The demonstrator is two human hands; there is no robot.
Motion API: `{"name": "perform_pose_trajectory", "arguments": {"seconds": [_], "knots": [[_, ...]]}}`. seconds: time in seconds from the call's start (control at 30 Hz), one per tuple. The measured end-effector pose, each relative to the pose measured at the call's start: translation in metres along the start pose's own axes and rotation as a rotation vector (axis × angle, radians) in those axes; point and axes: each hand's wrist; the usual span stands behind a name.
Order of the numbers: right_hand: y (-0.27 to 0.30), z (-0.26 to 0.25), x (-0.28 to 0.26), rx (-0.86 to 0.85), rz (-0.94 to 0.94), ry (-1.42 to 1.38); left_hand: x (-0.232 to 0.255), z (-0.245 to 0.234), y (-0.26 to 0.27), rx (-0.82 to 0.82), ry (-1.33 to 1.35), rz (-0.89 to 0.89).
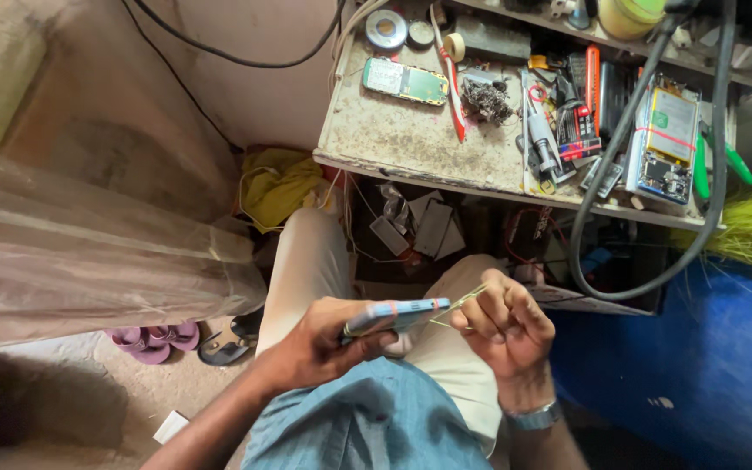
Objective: The person works on a disassembled mobile phone by placing a battery inside and then securing the back cover onto the device with rubber bands.
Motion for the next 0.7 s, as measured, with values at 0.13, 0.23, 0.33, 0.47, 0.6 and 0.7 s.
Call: {"name": "perform_pose_trajectory", "arguments": {"seconds": [0.13, 0.23, 0.33, 0.47, 0.6, 0.7], "knots": [[0.004, 0.028, -0.018, 0.052, 0.233, 0.609, 0.0, -0.006, -0.004, -0.06, -0.58, 0.206], [0.0, 0.055, -0.001, 0.035, 0.102, 1.641, -0.001, 0.001, -0.009, -0.105, -0.973, 0.133], [0.0, 0.073, 0.023, -0.016, -0.16, 1.83, -0.003, 0.01, -0.012, -0.057, -1.165, 0.128], [0.002, 0.085, 0.043, 0.097, -0.188, 2.074, -0.007, 0.02, -0.019, -0.174, -1.06, -0.065], [0.002, 0.094, 0.065, -0.186, -0.409, 2.285, -0.005, 0.021, -0.027, -0.103, -0.567, -0.426], [0.0, 0.093, 0.061, -0.068, -0.593, 2.118, -0.008, 0.012, -0.033, 0.144, -0.173, -0.475]]}}
Point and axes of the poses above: each hand's wrist, its own y-axis away from the middle knuckle, its own z-axis out of the palm, x = y × z, and after that the axes turned 9 degrees about -y, right-handed
